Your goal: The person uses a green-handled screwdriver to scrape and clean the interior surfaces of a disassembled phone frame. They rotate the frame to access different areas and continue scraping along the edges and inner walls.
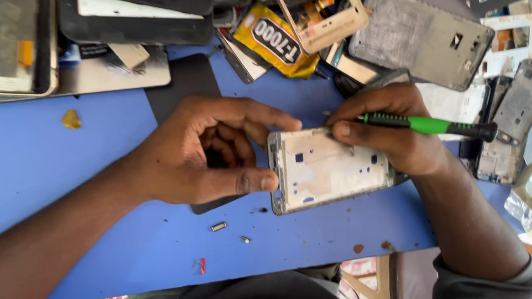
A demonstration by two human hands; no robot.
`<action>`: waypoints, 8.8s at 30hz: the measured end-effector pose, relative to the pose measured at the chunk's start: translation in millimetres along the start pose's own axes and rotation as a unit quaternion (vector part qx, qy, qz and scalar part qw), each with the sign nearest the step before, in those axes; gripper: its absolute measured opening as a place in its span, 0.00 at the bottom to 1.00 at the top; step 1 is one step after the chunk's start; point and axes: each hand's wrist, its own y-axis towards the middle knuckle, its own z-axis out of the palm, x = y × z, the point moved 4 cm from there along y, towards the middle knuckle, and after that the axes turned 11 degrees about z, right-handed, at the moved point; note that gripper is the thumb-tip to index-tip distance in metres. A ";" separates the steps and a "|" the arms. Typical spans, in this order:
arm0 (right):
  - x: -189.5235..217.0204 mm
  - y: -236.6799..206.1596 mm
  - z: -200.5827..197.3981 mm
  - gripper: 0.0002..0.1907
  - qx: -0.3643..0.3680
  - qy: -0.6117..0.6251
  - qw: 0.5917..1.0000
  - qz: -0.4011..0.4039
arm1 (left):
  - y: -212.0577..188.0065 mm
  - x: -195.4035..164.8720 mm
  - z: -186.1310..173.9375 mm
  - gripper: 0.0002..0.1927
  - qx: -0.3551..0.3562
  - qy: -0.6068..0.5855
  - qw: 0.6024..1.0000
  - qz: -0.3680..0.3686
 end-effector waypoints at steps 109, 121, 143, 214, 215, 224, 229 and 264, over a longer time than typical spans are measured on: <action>68.8 -27.9 -3.1 0.03 -0.146 -0.108 0.948 -0.262 | 7.1 -38.9 -7.3 0.16 -0.076 -0.041 0.996 0.000; 59.9 -21.1 -28.1 0.14 -0.220 -0.029 0.940 -0.258 | 3.4 -35.3 -11.4 0.15 -0.079 -0.060 0.995 0.019; 77.1 -23.5 -33.8 0.20 -0.021 -0.207 0.864 -0.458 | 9.3 -87.5 -4.8 0.07 -0.096 0.362 0.902 0.216; 92.9 -26.8 33.9 0.06 -0.068 -0.268 0.933 -0.231 | 9.3 -59.2 18.8 0.66 0.043 0.521 0.845 0.115; 92.7 -26.5 34.2 0.06 -0.065 -0.273 0.930 -0.239 | 9.2 -59.5 19.9 0.66 0.042 0.518 0.847 0.114; 96.8 -27.1 36.9 0.07 -0.015 -0.275 0.926 -0.257 | 7.4 -57.2 29.5 0.65 0.049 0.539 0.834 0.105; 101.1 -27.5 39.7 0.06 -0.051 -0.265 0.927 -0.259 | 5.6 -58.0 32.2 0.63 0.039 0.540 0.834 0.106; 110.3 -39.3 47.9 0.05 -0.078 -0.305 0.905 -0.285 | 2.7 -58.0 44.0 0.61 0.027 0.528 0.843 0.096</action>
